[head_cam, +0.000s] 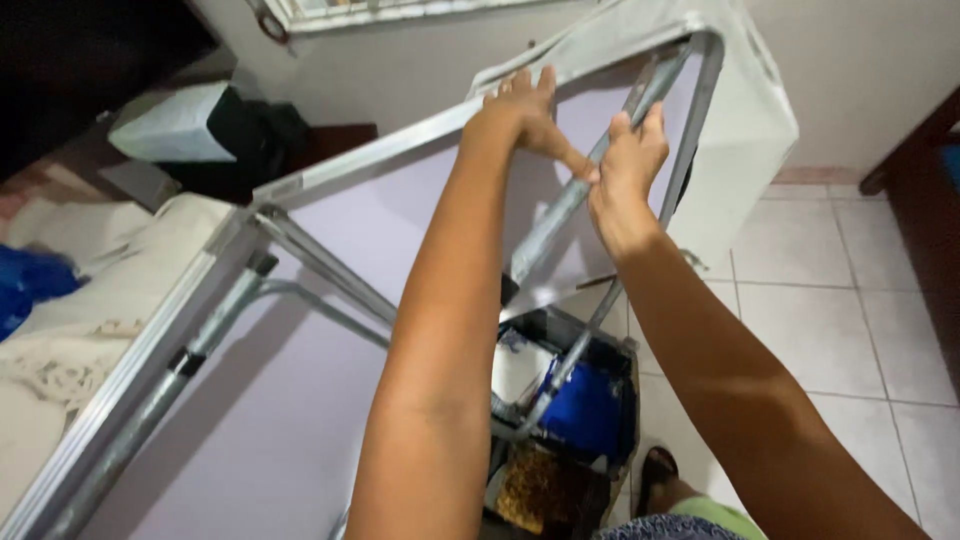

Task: Making a bed, folding a portable table, and organizing clothes in a storage bag.

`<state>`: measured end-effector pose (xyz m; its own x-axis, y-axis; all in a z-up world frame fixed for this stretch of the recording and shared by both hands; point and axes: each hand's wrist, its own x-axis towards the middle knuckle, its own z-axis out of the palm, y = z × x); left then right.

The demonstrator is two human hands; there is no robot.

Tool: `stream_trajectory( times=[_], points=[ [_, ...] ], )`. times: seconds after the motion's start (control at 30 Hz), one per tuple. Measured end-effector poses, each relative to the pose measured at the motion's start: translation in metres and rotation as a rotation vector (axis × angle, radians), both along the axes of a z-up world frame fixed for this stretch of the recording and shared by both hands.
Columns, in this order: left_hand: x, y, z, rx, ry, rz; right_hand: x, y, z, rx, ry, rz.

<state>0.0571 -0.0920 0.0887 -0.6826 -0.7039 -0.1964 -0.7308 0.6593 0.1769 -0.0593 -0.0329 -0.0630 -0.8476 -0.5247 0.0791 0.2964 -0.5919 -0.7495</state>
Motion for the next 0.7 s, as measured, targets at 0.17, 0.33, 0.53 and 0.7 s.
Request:
stream_trajectory(
  times=[0.17, 0.33, 0.53, 0.7],
  points=[
    [-0.002, 0.005, -0.008, -0.051, 0.038, 0.037, 0.014, 0.018, 0.006, 0.024, 0.144, 0.029],
    [0.002, 0.012, -0.004, -0.164, 0.046, 0.063, 0.026, 0.073, 0.040, 0.268, 1.087, -0.383],
    [0.021, 0.007, -0.034, -0.364, 0.284, 0.040, -0.010, 0.037, 0.086, 0.455, 1.897, 0.001],
    [0.016, -0.008, -0.068, -0.481, 0.525, 0.043, -0.011, 0.021, 0.110, 0.577, 1.912, 0.231]
  ],
)
